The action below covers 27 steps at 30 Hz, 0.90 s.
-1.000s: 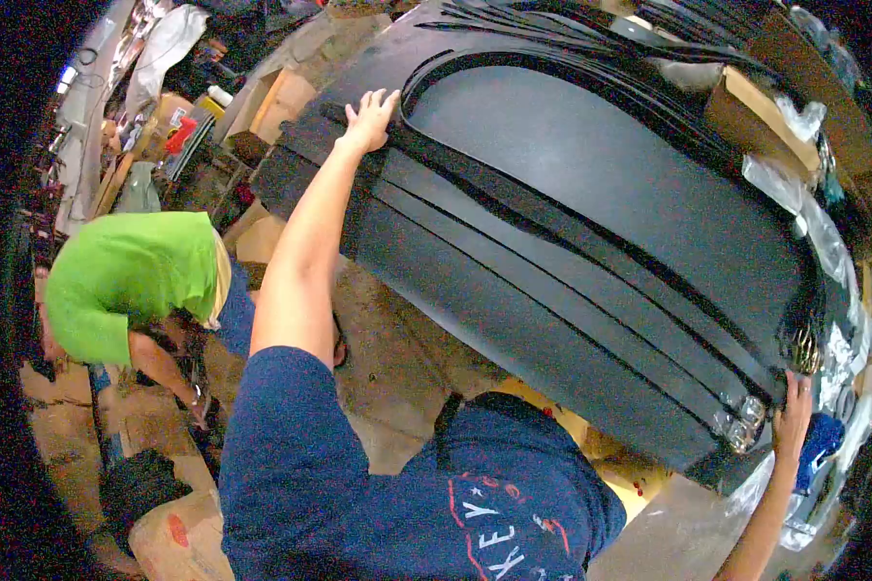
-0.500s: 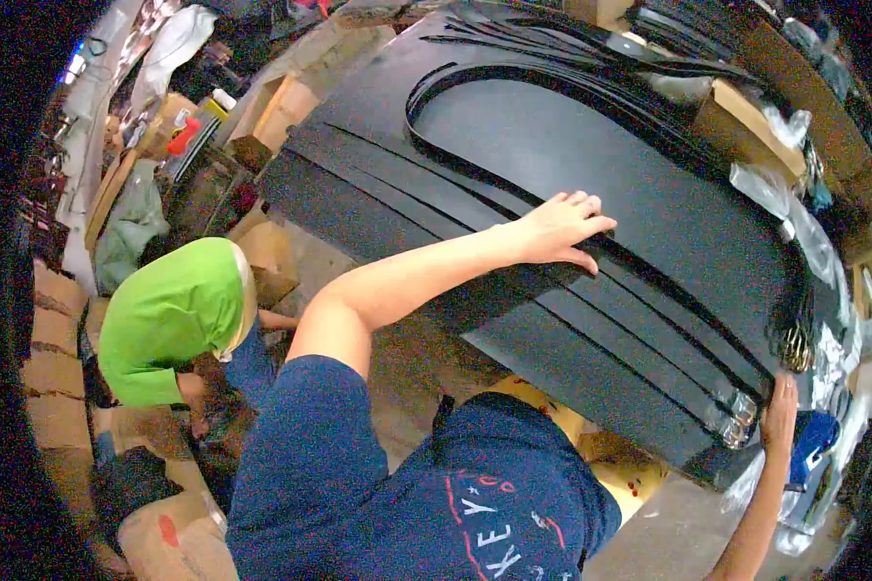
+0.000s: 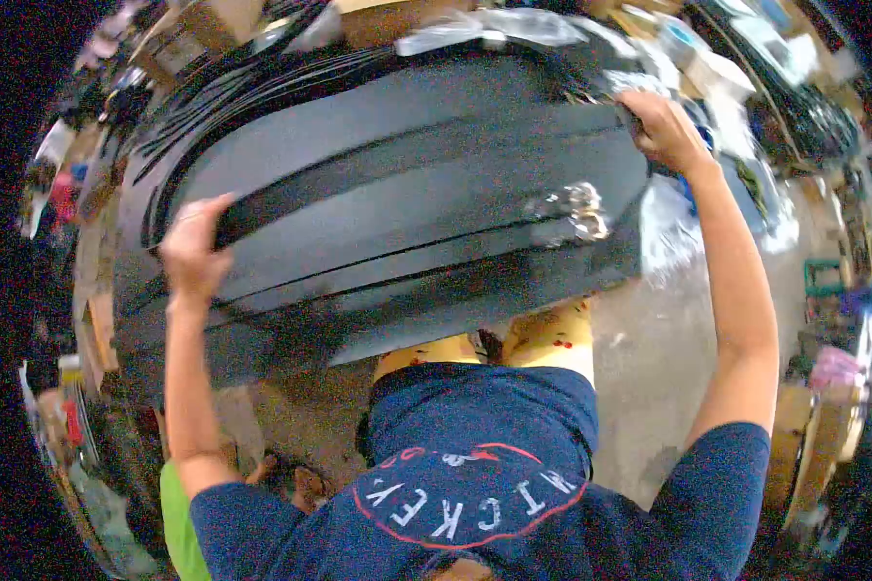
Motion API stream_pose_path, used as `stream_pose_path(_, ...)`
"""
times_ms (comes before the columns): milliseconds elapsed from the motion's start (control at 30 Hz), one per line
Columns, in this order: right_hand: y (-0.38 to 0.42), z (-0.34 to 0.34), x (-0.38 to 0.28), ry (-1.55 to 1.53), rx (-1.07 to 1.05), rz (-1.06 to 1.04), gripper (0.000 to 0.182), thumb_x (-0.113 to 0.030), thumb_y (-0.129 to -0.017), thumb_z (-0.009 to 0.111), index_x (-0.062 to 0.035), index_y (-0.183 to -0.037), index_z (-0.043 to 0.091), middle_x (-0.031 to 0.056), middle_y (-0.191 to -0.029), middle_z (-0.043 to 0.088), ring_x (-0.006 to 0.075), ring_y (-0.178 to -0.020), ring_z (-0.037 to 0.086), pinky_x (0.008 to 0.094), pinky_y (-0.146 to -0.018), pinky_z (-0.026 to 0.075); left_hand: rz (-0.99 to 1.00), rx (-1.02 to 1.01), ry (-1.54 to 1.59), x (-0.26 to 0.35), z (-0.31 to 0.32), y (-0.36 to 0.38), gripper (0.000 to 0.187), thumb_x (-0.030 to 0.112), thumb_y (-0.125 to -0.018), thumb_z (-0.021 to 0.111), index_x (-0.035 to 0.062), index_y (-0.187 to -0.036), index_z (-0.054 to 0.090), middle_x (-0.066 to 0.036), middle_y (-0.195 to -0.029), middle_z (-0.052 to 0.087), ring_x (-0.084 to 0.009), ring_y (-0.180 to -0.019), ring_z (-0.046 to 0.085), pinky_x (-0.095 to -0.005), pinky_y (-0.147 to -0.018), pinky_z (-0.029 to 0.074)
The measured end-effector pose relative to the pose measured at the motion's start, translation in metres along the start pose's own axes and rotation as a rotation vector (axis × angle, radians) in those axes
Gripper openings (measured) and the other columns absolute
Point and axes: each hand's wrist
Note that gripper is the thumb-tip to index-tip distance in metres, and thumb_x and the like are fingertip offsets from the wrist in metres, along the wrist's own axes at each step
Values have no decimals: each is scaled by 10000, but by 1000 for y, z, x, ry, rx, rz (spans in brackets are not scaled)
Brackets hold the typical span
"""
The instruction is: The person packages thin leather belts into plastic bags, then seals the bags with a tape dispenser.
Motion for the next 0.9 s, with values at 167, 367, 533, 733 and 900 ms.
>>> stream_pose_path(167, 8, -15, -14, 18, 152, -15, 327, 5, -680, 602, -18, -1000, 534, 182, -921, 592, 394, -883, 557, 429, -766, 447, -253, -155, -224, -118, -96, 59, 566, -154, -581, 528, 21, -1118, 562, -178, -1103, 562, -352, -1123, 500, -402, -997, 371)
stream_pose_path(367, 10, 11, -38, -170, -83, -5, 317, -22, -647, 653, -19, -946, 550, 172, -889, 612, 384, -876, 573, 412, -752, 468, -392, 24, -129, -261, -185, 156, 490, -157, -742, 443, -21, -1206, 527, -110, -1144, 574, -226, -1132, 527, -341, -1029, 375)
stream_pose_path(533, 11, 28, -73, -302, -129, -85, 409, -2, -607, 604, -36, -1014, 582, 164, -891, 621, 376, -845, 586, 413, -721, 473, -397, -370, -437, -287, -197, 178, 495, -124, -768, 436, 30, -1227, 536, -143, -1099, 590, -310, -1042, 549, -392, -929, 419)
stream_pose_path(733, 0, 52, -108, -267, -149, -89, 349, -129, -684, 665, -57, -1016, 583, 138, -869, 622, 346, -818, 594, 415, -706, 472, -622, -597, -804, -316, -121, 233, 717, -42, -787, 489, 175, -1443, 296, -150, -1199, 542, -345, -1110, 508, -438, -948, 383)
stream_pose_path(900, 10, 79, -105, -273, -155, -161, 357, -341, -771, 695, -83, -983, 568, 100, -795, 569, 307, -773, 586, 416, -662, 455, -524, -812, -555, -285, -36, 179, 705, -57, -757, 465, 116, -1420, 298, -148, -1306, 497, -367, -1197, 469, -445, -1020, 350)
Point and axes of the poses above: each hand's wrist, its own y-axis away from the middle knuckle, its own z-axis out of the palm, x = y × z
